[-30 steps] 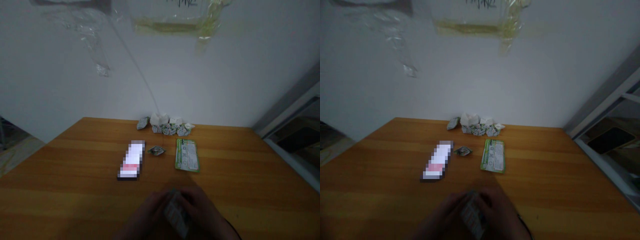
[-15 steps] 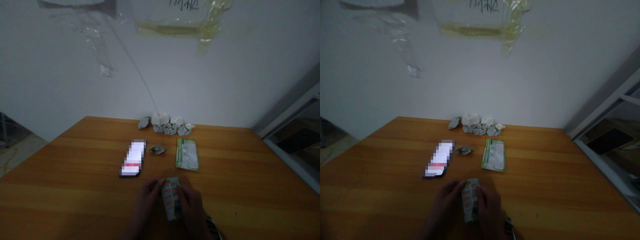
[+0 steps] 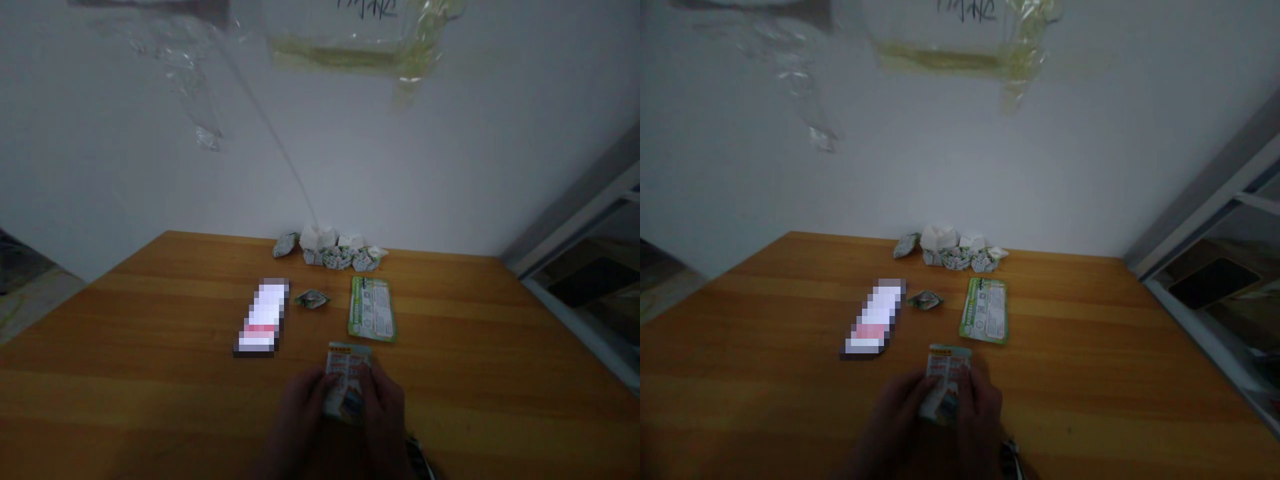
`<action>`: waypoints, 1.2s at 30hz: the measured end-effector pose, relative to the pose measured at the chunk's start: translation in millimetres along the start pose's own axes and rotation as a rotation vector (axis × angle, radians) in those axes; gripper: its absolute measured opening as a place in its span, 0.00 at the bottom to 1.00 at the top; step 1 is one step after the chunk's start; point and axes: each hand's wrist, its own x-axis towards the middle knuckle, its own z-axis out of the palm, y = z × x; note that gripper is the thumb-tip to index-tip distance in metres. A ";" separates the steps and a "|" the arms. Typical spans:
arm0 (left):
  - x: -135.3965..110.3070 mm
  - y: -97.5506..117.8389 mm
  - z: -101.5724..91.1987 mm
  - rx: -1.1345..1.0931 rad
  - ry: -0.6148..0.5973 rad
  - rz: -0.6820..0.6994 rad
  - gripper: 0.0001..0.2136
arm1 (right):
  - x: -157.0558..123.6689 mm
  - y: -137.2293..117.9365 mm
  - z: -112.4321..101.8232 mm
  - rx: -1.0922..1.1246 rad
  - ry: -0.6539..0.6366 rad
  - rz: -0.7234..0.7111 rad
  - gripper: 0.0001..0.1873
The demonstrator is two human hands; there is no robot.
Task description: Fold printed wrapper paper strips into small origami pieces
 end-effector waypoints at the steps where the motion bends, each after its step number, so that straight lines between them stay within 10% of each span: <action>1: -0.6 -0.4 0.5 0.018 0.027 0.020 0.14 | 0.4 0.1 0.2 0.042 -0.018 0.022 0.21; 8: 0.6 -8.5 0.1 -0.013 0.015 0.065 0.13 | 5.9 2.4 1.9 0.202 0.001 0.105 0.23; 13: 8.2 -4.9 -17.6 -0.201 -0.062 -0.063 0.18 | 15.9 -1.9 -11.0 0.205 -0.049 -0.144 0.28; 19: 9.7 -2.1 -33.5 -0.260 -0.214 -0.105 0.18 | 33.2 -14.4 -39.6 -0.077 -0.436 -0.396 0.17; 29: 18.9 -13.2 -27.1 -0.428 -0.172 0.018 0.23 | 31.3 3.6 -33.5 0.015 -0.663 -0.245 0.25; 36: 12.0 -3.7 -27.6 -0.362 -0.193 0.065 0.15 | 36.5 4.6 -33.5 0.076 -0.557 -0.197 0.25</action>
